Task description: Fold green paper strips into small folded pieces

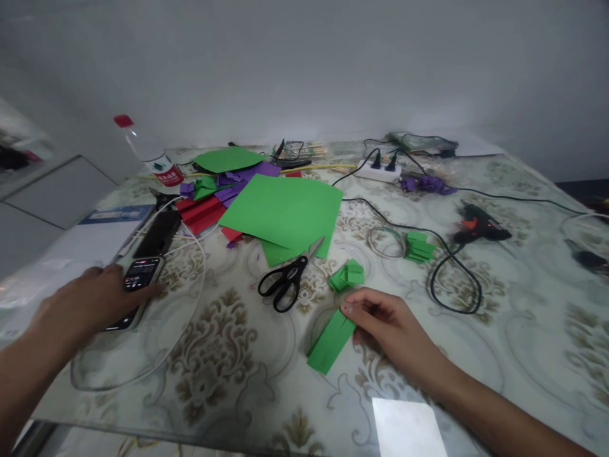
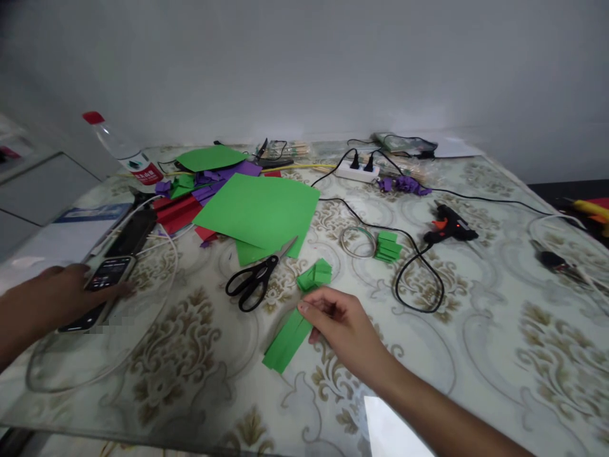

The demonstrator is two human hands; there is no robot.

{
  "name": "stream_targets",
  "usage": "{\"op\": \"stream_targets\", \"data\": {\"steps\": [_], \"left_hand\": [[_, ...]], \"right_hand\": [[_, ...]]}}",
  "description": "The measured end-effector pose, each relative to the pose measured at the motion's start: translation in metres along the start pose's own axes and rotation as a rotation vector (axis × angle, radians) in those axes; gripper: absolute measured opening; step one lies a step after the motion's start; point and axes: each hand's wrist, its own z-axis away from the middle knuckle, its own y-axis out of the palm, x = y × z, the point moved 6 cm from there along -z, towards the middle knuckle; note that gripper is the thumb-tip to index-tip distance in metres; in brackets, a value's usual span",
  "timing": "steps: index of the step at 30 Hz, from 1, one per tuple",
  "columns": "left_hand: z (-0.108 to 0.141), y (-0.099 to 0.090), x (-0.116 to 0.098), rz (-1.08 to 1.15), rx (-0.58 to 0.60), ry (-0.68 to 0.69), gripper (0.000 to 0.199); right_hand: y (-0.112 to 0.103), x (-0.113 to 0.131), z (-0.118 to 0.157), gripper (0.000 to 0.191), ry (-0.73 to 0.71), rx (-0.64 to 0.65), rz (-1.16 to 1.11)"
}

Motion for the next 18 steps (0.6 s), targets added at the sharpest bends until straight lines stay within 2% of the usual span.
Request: {"op": "stream_targets", "data": {"steps": [1,2,4,6,7,9,10,13,18], "left_hand": [[0.007,-0.002,-0.018,-0.068,-0.015,0.046,0.081],[0.015,-0.003,-0.04,-0.053,-0.016,0.105,0.076],[0.037,-0.003,-0.096,0.201,0.006,0.327,0.058],[0.062,0.003,-0.156,0.5,0.147,0.554,0.047],[0.074,0.004,-0.182,0.599,0.177,0.647,0.041],[0.092,0.01,-0.223,0.736,0.217,0.797,0.035],[0.099,0.014,-0.238,0.811,0.255,0.857,0.038],[0.103,0.03,-0.257,1.017,0.288,0.893,0.041],[0.099,0.048,-0.249,1.167,0.284,0.842,0.038]], "right_hand": [[0.0,0.0,0.0,0.038,-0.002,-0.003,-0.016],[0.0,0.0,0.0,0.038,-0.004,-0.009,-0.036],[-0.002,0.0,-0.001,0.038,-0.012,-0.028,-0.087],[-0.004,-0.001,-0.002,0.04,-0.019,-0.042,-0.129],[-0.004,-0.002,-0.002,0.041,-0.021,-0.044,-0.147],[-0.006,-0.002,-0.003,0.04,-0.022,-0.044,-0.18],[-0.006,-0.003,-0.004,0.039,-0.022,-0.046,-0.197],[-0.008,-0.003,-0.005,0.032,-0.022,-0.061,-0.227],[-0.006,-0.004,-0.007,0.03,-0.014,-0.045,-0.213]]}}
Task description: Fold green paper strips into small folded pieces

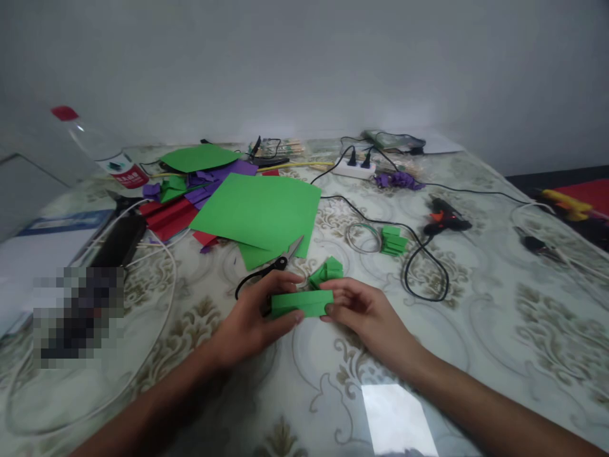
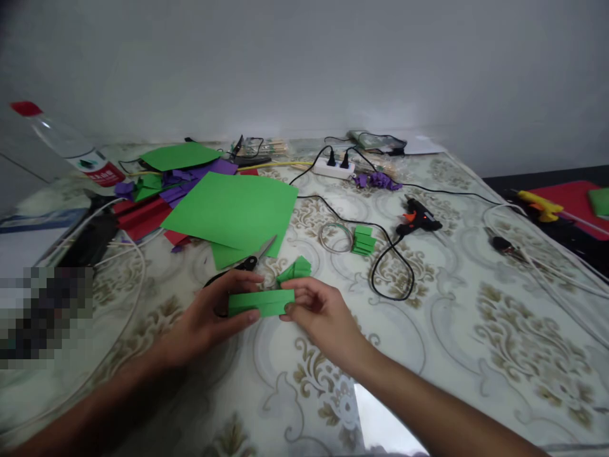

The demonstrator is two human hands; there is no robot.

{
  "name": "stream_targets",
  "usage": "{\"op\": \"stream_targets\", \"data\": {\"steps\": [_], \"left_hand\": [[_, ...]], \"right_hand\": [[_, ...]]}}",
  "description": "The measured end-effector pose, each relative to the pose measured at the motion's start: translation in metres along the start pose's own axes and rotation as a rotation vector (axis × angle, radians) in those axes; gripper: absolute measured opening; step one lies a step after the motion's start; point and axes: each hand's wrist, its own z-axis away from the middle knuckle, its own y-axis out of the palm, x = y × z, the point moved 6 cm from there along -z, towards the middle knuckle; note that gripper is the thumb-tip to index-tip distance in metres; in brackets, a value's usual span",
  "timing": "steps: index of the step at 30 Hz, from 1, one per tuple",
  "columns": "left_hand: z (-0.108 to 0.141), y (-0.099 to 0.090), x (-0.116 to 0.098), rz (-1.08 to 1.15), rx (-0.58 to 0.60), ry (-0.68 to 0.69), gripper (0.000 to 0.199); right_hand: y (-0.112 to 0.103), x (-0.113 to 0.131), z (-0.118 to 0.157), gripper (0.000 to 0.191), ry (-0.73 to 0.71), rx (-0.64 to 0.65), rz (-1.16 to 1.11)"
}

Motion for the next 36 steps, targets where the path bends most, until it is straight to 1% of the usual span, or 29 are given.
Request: {"op": "stream_targets", "data": {"steps": [2,6,10,13,17,21,25,28,32,36], "left_hand": [[0.002,-0.001,-0.001,0.003,-0.008,0.02,0.035],[0.006,-0.001,-0.009,-0.066,-0.042,0.117,0.031],[0.009,0.002,-0.006,-0.161,-0.089,0.161,0.025],[0.01,0.005,-0.007,-0.196,-0.074,0.206,0.026],[0.011,0.007,-0.012,-0.223,-0.018,0.26,0.034],[0.013,0.006,-0.011,-0.184,-0.019,0.236,0.039],[0.013,0.006,-0.009,-0.13,-0.036,0.183,0.033],[0.013,0.007,-0.01,-0.139,-0.025,0.181,0.03],[0.013,0.009,-0.01,-0.175,0.01,0.212,0.032],[0.013,0.01,-0.009,-0.223,0.01,0.226,0.032]], "right_hand": [[0.0,-0.001,-0.001,0.032,-0.003,0.007,0.018],[-0.002,-0.002,-0.003,0.033,-0.022,0.01,0.021],[-0.003,-0.007,-0.002,0.033,-0.014,0.016,0.051],[-0.003,-0.008,-0.001,0.032,-0.017,0.011,0.085],[-0.004,-0.005,0.0,0.031,-0.019,-0.004,0.093],[-0.003,-0.002,0.0,0.033,-0.005,0.027,0.054],[-0.002,-0.003,0.0,0.035,-0.002,0.051,-0.007],[-0.002,-0.005,-0.001,0.035,0.006,0.048,-0.018],[-0.003,-0.008,-0.002,0.03,-0.003,0.035,0.023],[-0.005,-0.008,0.0,0.029,-0.056,0.005,0.105]]}}
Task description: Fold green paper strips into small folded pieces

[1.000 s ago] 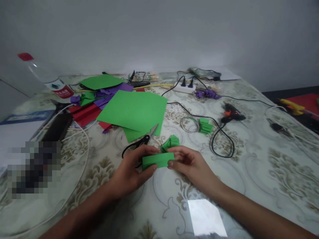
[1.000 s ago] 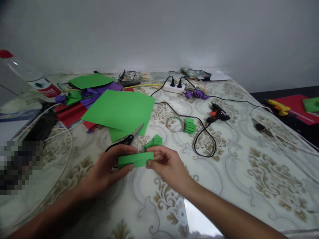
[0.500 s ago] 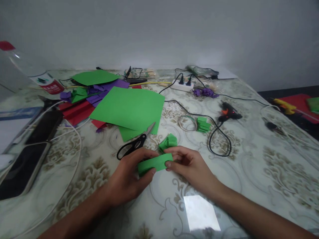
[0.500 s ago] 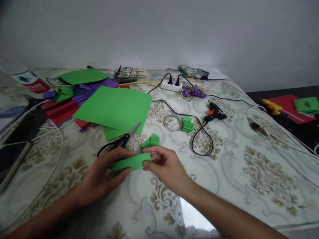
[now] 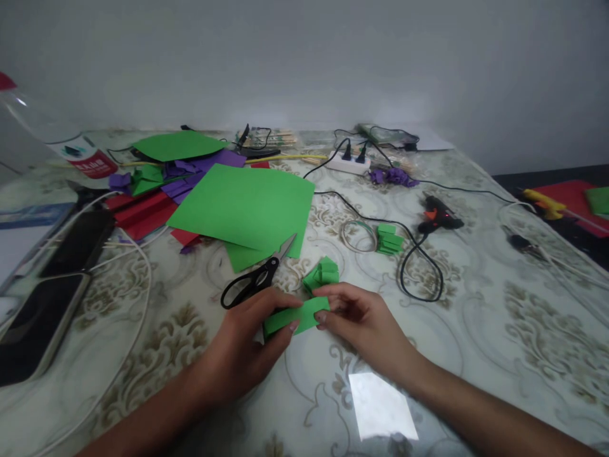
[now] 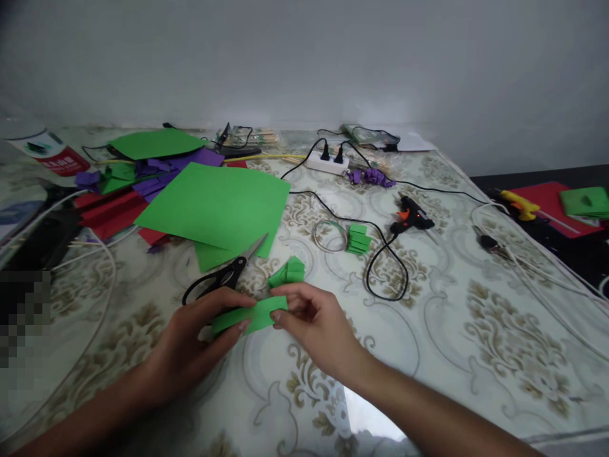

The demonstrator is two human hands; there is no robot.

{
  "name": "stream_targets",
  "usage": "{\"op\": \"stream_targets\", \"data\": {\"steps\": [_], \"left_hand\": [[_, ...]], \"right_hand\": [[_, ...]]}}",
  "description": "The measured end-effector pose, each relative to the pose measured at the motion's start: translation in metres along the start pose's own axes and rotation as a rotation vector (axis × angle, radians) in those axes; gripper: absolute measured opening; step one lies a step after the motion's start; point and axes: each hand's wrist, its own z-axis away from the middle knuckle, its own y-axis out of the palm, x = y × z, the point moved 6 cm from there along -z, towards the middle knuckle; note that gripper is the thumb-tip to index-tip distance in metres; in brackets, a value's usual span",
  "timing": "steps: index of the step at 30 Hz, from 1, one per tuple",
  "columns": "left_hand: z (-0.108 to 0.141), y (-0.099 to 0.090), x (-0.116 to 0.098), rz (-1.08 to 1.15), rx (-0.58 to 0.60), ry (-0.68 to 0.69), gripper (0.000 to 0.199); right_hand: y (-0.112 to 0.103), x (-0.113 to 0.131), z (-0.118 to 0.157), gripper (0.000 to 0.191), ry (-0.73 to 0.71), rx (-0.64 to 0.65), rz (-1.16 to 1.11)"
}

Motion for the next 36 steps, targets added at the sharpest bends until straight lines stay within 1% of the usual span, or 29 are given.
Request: {"op": "stream_targets", "data": {"steps": [8,13,18,20,22,24,26,30,36], "left_hand": [[0.0,0.001,-0.003,-0.022,0.038,-0.008,0.031],[-0.003,-0.005,-0.008,-0.049,-0.016,0.006,0.026],[-0.003,-0.011,-0.007,-0.058,-0.055,-0.032,0.019],[-0.002,-0.011,-0.008,-0.039,-0.041,-0.037,0.018],[-0.002,-0.01,-0.01,-0.008,0.0,-0.013,0.022],[-0.002,-0.008,-0.013,0.009,0.05,0.007,0.026],[-0.002,-0.006,-0.014,0.008,0.071,0.017,0.029],[-0.002,-0.003,-0.014,0.009,0.077,0.025,0.034],[-0.003,-0.002,-0.013,0.058,0.098,0.0,0.033]], "right_hand": [[0.002,0.006,0.004,0.029,-0.074,-0.012,0.163],[0.001,0.006,0.004,0.031,-0.084,-0.012,0.174],[0.002,0.007,0.004,0.032,-0.081,-0.006,0.185],[0.002,0.01,0.005,0.031,-0.111,-0.006,0.204],[0.002,0.014,0.007,0.027,-0.15,-0.017,0.247],[0.002,0.018,0.009,0.018,-0.184,-0.03,0.307],[0.003,0.02,0.011,0.01,-0.204,-0.027,0.358],[0.003,0.018,0.011,0.011,-0.208,-0.011,0.397],[0.002,0.018,0.01,0.011,-0.216,-0.026,0.387]]}}
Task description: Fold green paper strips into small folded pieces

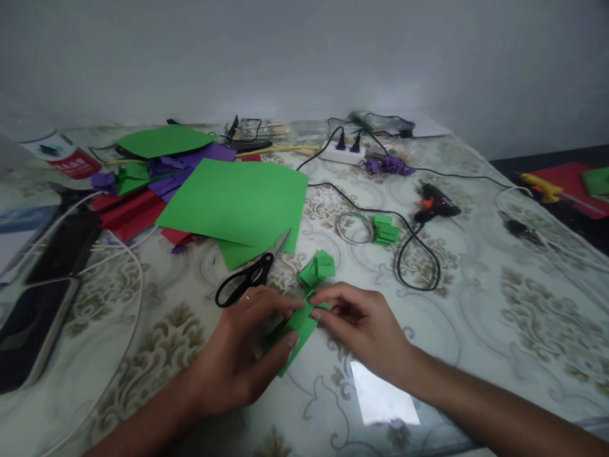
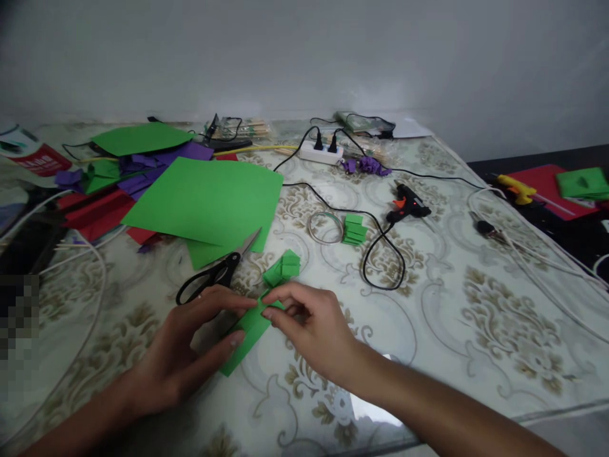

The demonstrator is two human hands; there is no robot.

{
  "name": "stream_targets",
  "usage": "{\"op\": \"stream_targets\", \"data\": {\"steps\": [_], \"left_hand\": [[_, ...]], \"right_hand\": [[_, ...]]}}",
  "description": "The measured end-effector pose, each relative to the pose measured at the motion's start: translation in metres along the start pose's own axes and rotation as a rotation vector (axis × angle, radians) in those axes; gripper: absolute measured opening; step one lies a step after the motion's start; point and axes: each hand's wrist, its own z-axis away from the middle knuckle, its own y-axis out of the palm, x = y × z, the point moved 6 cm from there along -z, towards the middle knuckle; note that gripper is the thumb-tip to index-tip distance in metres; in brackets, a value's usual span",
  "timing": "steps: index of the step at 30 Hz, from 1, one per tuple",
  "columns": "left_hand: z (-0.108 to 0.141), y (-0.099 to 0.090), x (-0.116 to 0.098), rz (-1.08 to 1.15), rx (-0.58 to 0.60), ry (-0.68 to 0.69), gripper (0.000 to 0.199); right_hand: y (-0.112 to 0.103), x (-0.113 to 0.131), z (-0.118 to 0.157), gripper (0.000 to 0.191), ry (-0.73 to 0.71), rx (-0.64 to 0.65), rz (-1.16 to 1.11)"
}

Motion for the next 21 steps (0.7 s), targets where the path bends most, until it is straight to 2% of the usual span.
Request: {"op": "stream_targets", "data": {"steps": [6,11,21], "left_hand": [[-0.001,-0.0013,-0.0018,0.055,0.0,-0.033,0.032],[-0.001,-0.0009,-0.0006,0.097,0.0,-0.067,0.028],[-0.0022,0.0048,0.0063,0.071,0.019,-0.13,0.021]], "right_hand": [[0.0005,0.0026,0.0024,0.022,0.003,0.001,-0.056],[0.0007,0.0036,0.0025,0.024,0.0,0.005,-0.047],[0.0062,0.0013,0.0028,0.012,0.055,0.073,-0.003]]}}
